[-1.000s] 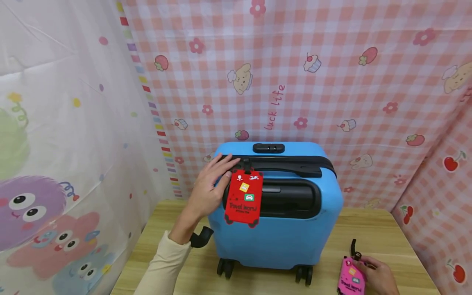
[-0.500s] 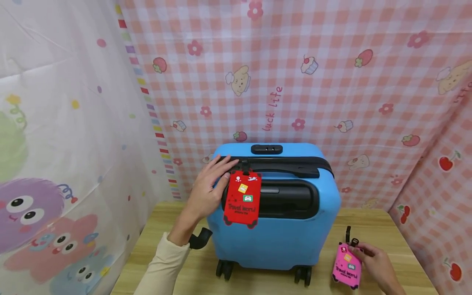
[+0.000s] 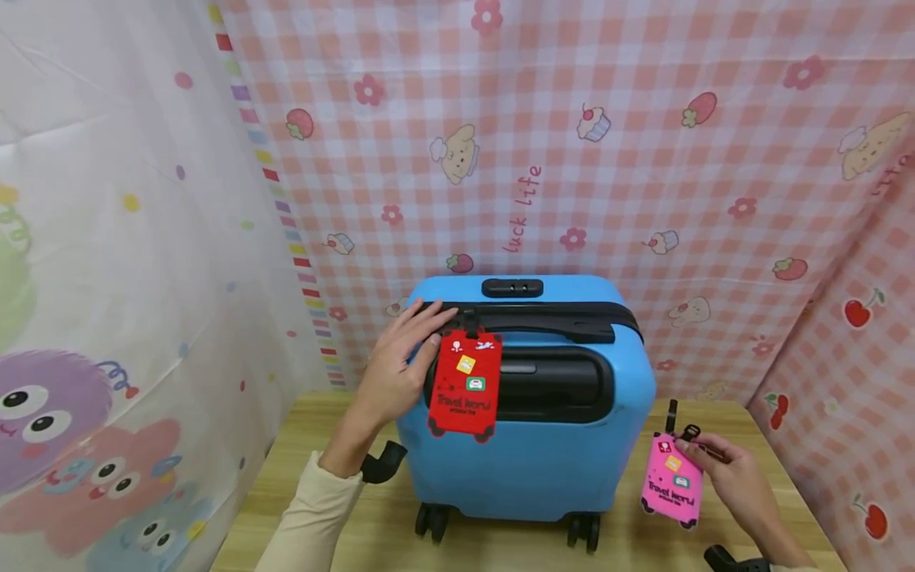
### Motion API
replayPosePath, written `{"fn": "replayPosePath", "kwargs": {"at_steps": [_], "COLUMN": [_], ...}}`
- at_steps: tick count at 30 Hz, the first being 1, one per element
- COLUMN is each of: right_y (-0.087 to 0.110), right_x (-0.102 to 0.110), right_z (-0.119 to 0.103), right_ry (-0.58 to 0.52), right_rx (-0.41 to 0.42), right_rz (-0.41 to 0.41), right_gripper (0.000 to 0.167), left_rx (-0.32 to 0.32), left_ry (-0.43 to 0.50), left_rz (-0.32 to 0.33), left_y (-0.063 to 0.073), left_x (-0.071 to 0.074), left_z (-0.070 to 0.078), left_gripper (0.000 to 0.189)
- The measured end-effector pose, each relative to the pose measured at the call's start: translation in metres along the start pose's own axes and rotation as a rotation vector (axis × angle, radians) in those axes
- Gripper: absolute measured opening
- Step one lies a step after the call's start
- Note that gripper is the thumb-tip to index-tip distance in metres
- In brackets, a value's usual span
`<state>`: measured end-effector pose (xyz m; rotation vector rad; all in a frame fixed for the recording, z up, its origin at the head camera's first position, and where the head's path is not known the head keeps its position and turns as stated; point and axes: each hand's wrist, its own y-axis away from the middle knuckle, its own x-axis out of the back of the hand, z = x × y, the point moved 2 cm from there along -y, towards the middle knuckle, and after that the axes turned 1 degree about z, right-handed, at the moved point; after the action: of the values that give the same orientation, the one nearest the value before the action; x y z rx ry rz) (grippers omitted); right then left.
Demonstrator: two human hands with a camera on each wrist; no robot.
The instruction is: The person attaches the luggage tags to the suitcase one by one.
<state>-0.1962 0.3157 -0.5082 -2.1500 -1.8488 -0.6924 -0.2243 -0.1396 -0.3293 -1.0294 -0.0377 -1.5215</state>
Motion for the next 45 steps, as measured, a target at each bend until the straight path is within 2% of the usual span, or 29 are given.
{"fn": "replayPosePath", "kwargs": {"at_steps": [10,13,16,18,23,27,34,36,38,45], "right_y": [0.011,0.014,0.017,0.019,0.027,0.033,0.039,0.041,0.043,0.053], "right_x": [0.02,0.026,0.03,0.032,0.036,0.041,0.048,0.05,0.052,0.049], "right_z": [-0.051,-0.063,-0.073,-0.079,-0.095,-0.107,-0.129,-0.135,-0.141,-0.158], "right_ry": [-0.055,-0.085,-0.185,-0.31,-0.583,-0.654,-0.782,-0.792,-0.801,-0.763], "right_rx": [0.217,0.271,0.333,0.385,0.506,0.57,0.733,0.759,0.773,0.757], "right_rz": [0.083,0.093,0.066,0.035,-0.05,-0.099,-0.252,-0.271,-0.286,-0.263], "right_gripper": [0.039,0.03,0.018,0.012,0.017,0.022,0.032,0.034,0.035,0.032], "left_rx": [-0.012,-0.008,-0.011,-0.014,-0.013,-0.008,-0.003,-0.006,-0.008,-0.002], "left_ry": [0.017,0.023,0.021,0.022,0.023,0.02,0.016,0.016,0.014,0.005], "left_rz": [0.0,0.001,0.004,0.005,0.008,0.004,0.0,-0.001,-0.001,-0.004], "left_y": [0.0,-0.001,-0.002,-0.002,-0.002,-0.002,-0.002,-0.002,-0.002,-0.003], "left_x": [0.001,0.0,-0.001,-0.001,-0.001,-0.001,-0.001,-0.001,-0.001,-0.001], "left_z": [0.002,0.002,0.001,0.001,0.001,0.001,0.0,0.0,0.0,0.0], "left_gripper": [0.041,0.041,0.041,0.041,0.041,0.041,0.041,0.041,0.041,0.041]}}
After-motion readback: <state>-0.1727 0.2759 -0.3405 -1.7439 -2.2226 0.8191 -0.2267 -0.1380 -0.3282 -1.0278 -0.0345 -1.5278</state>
